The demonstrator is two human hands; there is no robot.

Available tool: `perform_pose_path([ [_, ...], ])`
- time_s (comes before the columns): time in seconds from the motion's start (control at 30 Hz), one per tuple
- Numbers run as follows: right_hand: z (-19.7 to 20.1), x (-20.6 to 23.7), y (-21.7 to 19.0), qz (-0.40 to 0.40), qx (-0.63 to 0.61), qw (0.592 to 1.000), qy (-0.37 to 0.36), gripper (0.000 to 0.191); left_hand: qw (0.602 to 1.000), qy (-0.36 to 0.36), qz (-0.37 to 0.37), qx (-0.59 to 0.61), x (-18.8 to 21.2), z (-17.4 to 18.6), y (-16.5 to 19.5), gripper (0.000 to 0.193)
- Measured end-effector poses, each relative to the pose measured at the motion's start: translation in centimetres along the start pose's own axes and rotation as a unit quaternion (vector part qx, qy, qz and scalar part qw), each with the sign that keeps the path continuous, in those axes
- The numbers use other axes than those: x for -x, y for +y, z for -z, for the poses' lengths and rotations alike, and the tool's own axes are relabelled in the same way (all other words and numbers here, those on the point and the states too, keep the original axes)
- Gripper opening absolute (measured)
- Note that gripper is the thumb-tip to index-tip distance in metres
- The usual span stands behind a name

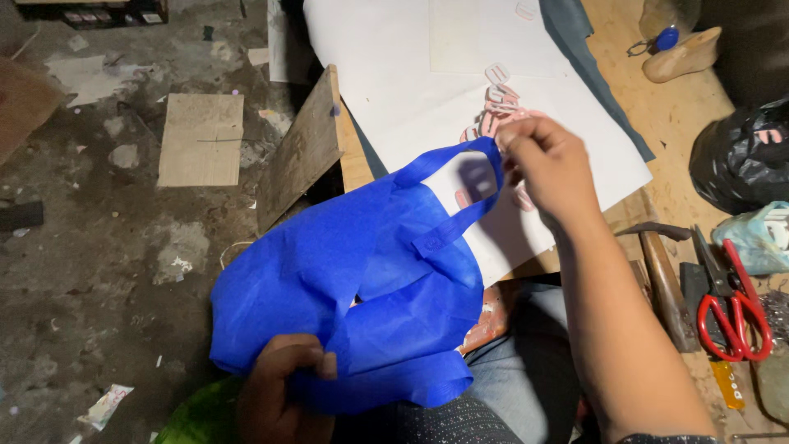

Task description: The person trims the edges of small white plastic buckles using a hammer and a chisel-like tool on a wooden board. They then use scissors to refine the edges and place the finished pieces into a blue bag.

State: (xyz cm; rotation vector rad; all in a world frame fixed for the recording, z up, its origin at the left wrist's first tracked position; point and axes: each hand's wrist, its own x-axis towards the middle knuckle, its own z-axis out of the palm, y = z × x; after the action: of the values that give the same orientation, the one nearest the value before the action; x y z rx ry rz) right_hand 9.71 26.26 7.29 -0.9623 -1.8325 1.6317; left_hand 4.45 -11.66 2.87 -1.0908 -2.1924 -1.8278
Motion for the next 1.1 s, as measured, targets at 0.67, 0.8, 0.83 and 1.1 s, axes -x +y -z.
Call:
perform_pose_path([
  [0.67,-21.5,9.7,10.1,0.264,0.082,0.865,-0.419,0.041,0.998,0.052,-0.020,0.036,0.0,-1.0,-0.2,0.027],
  [0.8,-20.7,9.5,10.6,0.237,0.147,0.868,-0.411,0.051,0.997,0.058,-0.030,0.030,0.0,-0.9,0.0,0.024],
  [0.83,-20.4,9.5,10.5,0.229,0.169,0.871,-0.399,0.056,0.998,0.055,-0.026,0.032,0.0,-0.8,0.2,0.023],
  [1.1,-16.8,9.0,6.8,0.251,0.308,0.835,-0.380,0.024,0.997,0.046,0.019,0.066,0.4,-0.4,0.6,0.019],
])
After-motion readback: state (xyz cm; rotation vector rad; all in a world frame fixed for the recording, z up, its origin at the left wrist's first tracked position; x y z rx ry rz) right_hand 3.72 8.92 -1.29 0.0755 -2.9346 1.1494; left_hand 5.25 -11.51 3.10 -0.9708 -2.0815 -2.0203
